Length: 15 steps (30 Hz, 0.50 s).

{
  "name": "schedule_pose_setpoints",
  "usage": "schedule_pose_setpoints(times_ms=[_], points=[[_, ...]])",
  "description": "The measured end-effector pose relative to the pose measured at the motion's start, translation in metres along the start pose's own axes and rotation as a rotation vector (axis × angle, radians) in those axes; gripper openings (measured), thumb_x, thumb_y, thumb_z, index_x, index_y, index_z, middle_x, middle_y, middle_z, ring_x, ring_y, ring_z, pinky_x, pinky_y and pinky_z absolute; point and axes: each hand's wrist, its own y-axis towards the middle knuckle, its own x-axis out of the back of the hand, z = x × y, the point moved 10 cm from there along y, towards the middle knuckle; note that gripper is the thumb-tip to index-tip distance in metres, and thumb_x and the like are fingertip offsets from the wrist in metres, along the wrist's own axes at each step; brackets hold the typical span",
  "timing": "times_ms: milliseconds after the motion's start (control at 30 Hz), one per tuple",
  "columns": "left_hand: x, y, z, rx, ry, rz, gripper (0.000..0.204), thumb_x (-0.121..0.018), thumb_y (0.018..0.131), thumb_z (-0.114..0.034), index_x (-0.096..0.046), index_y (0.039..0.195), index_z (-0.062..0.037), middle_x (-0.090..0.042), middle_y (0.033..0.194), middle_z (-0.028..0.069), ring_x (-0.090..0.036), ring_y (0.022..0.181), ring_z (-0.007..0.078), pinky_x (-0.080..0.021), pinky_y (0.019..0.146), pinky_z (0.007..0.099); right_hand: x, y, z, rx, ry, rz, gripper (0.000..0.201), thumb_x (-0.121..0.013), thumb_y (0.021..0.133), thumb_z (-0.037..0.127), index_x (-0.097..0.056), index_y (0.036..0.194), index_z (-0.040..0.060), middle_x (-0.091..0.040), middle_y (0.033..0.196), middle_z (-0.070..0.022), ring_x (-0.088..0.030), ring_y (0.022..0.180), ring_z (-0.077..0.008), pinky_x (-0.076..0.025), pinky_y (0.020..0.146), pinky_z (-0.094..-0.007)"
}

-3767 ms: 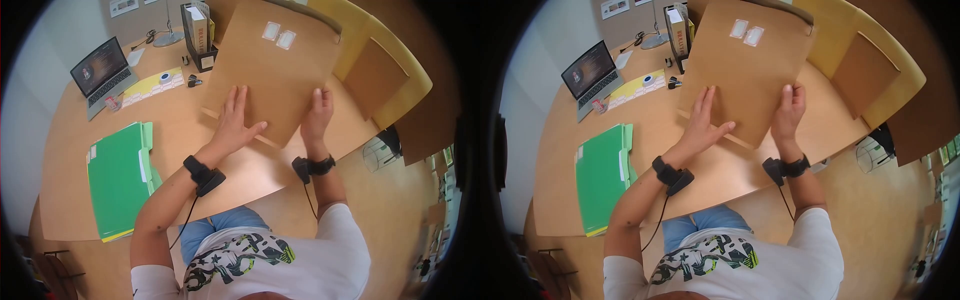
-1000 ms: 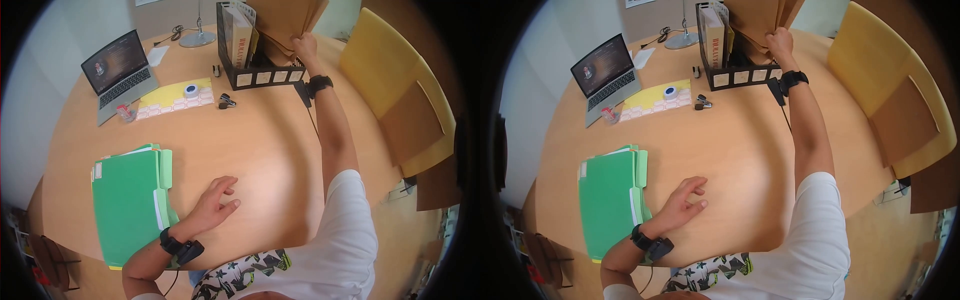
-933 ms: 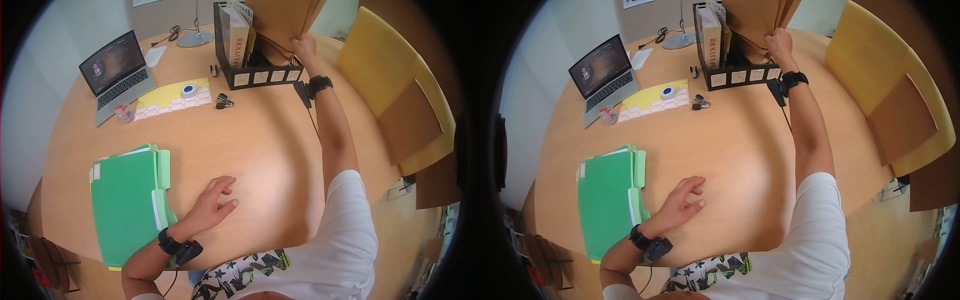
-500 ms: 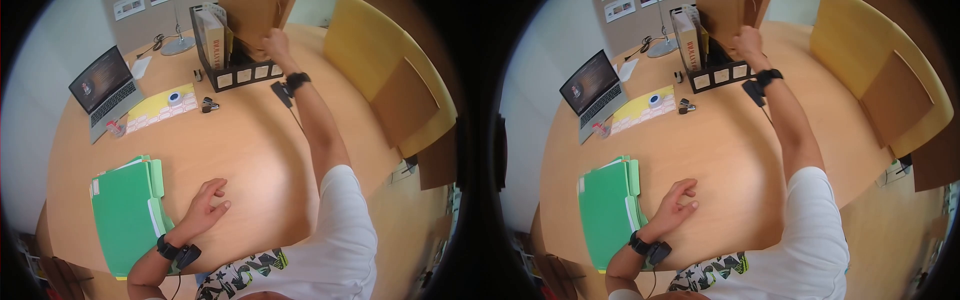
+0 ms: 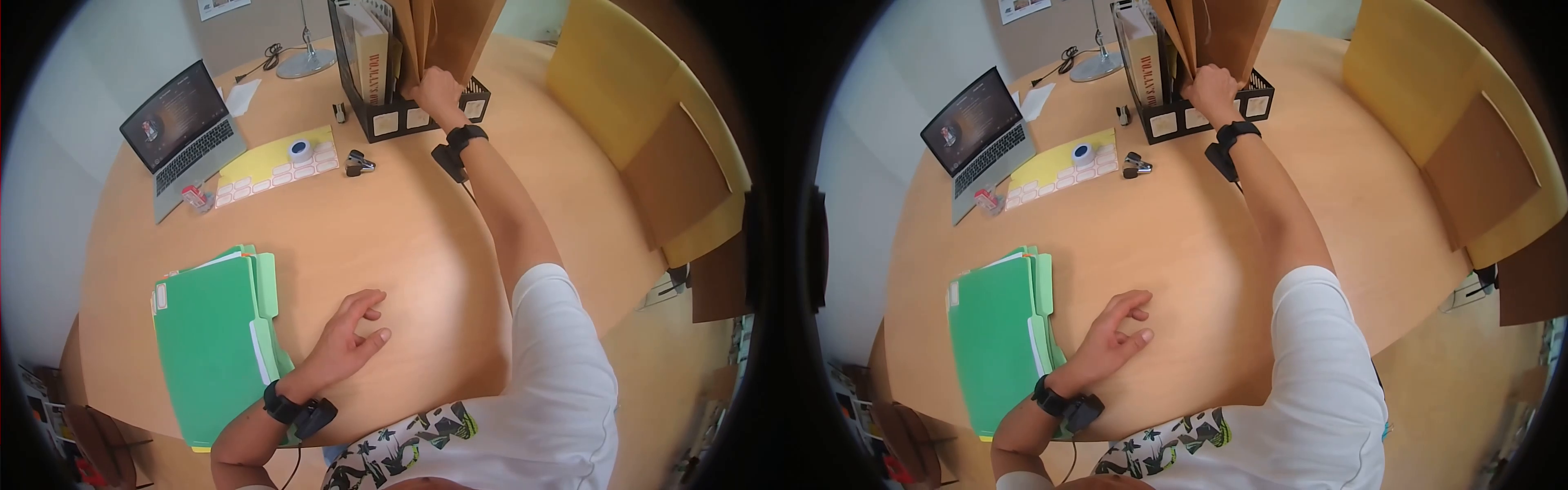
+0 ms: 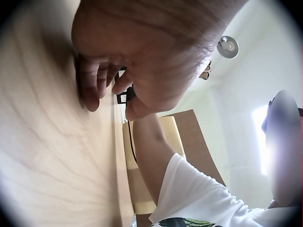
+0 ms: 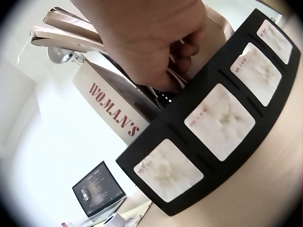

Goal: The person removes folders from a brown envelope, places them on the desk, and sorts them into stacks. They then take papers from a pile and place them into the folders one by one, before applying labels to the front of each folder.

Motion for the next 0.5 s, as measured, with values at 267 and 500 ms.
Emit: schedule_pose_setpoints(times_ms=[267, 500], points=[[0.001, 0.0, 0.003, 0.003, -0.007, -0.005, 0.051, -0.063, 0.09, -0.01, -0.043, 0.137, -0.0064, -0.04, 0.134, 0.0096, -0.051, 0.11, 0.0157, -0.055, 0.073, 0.0252, -0.016, 0.023, -0.03, -0.127, 0.121, 0.152, 0.043, -0.066, 0.068, 0.029, -0.067, 0.099, -0.0014, -0.067, 0.102, -0.0234, -0.064, 0.1, -0.0373, -0.05, 0.086, -0.0428], [0.002, 0.001, 0.001, 0.008, 0.014, -0.003, 0.051, -0.063, 0.09, -0.01, -0.043, 0.136, -0.0063, -0.041, 0.133, 0.0096, -0.051, 0.11, 0.0158, -0.055, 0.072, 0.0252, -0.031, 0.045, -0.047, -0.076, 0.176, 0.21, 0.042, -0.06, 0.071, 0.022, -0.066, 0.105, -0.0015, -0.065, 0.109, -0.0254, -0.062, 0.104, -0.04, -0.05, 0.088, -0.0449]])
